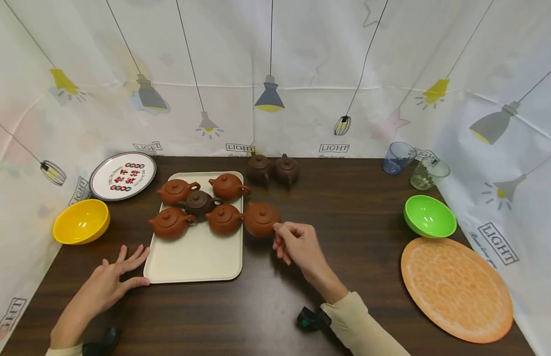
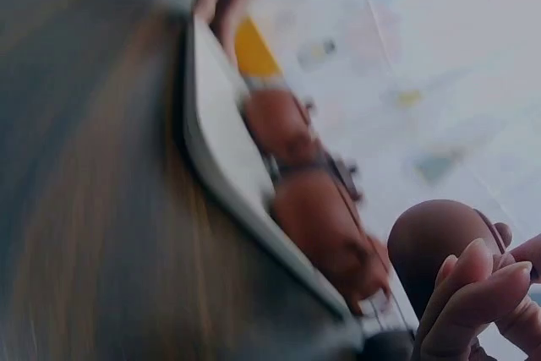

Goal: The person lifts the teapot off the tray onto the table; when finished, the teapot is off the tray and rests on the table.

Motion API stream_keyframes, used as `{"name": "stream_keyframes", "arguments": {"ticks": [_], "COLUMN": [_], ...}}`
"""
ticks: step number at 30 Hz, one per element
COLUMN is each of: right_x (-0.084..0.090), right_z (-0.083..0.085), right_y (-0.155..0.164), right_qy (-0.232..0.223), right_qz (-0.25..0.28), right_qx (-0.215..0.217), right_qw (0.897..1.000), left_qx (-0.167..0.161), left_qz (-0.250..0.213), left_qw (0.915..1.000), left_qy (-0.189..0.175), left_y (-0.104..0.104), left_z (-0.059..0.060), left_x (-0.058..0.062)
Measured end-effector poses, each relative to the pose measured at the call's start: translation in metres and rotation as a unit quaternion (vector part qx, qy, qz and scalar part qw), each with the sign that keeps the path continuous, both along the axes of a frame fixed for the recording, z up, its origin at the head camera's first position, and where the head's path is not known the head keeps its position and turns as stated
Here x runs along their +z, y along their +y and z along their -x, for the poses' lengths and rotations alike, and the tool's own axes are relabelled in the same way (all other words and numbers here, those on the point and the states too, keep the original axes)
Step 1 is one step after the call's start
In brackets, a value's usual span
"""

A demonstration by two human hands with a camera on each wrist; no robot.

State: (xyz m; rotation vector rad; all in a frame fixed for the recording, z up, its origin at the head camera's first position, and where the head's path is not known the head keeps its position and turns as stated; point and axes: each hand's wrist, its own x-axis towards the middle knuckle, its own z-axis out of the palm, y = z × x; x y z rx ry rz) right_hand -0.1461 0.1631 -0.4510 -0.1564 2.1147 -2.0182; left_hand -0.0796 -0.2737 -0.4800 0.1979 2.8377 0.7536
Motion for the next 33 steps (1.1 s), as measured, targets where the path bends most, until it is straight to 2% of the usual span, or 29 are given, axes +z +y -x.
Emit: {"name": "stream_keyframes", "arguments": {"ticks": [8, 13, 16, 26, 30, 33], "right_x": [-0.009, -0.023, -0.029, -0.040, -0.044, -0.043], "right_z": [0.016, 0.041, 0.062, 0.135, 0.151, 0.157], "right_y": [0.049, 0.065, 0.072, 0.073, 0.069, 0.065], "right_qy": [0.022, 0.009, 0.006, -0.016, -0.030, -0.034], "right_qz": [-0.033, 0.019, 0.045, 0.027, 0.034, 0.017], "right_qx": [-0.107, -0.196, -0.231, -0.267, -0.269, -0.267], "right_qw": [0.993, 0.980, 0.972, 0.963, 0.962, 0.963], "left_qx": [0.002, 0.001, 0.000, 0.003, 0.003, 0.000], "left_qz": [-0.004, -0.003, -0.001, 0.000, -0.002, -0.004], "left_qw": [1.0000, 1.0000, 1.0000, 1.0000, 1.0000, 0.9999], "left_qy": [0.000, -0.008, -0.007, -0.001, 0.004, 0.011], "left_y": [-0.001, -0.001, -0.001, 0.000, 0.002, 0.001], "left_z": [-0.001, -0.001, -0.001, -0.004, -0.005, -0.004], "left_x": [0.000, 0.001, 0.001, 0.000, -0.001, -0.001]}}
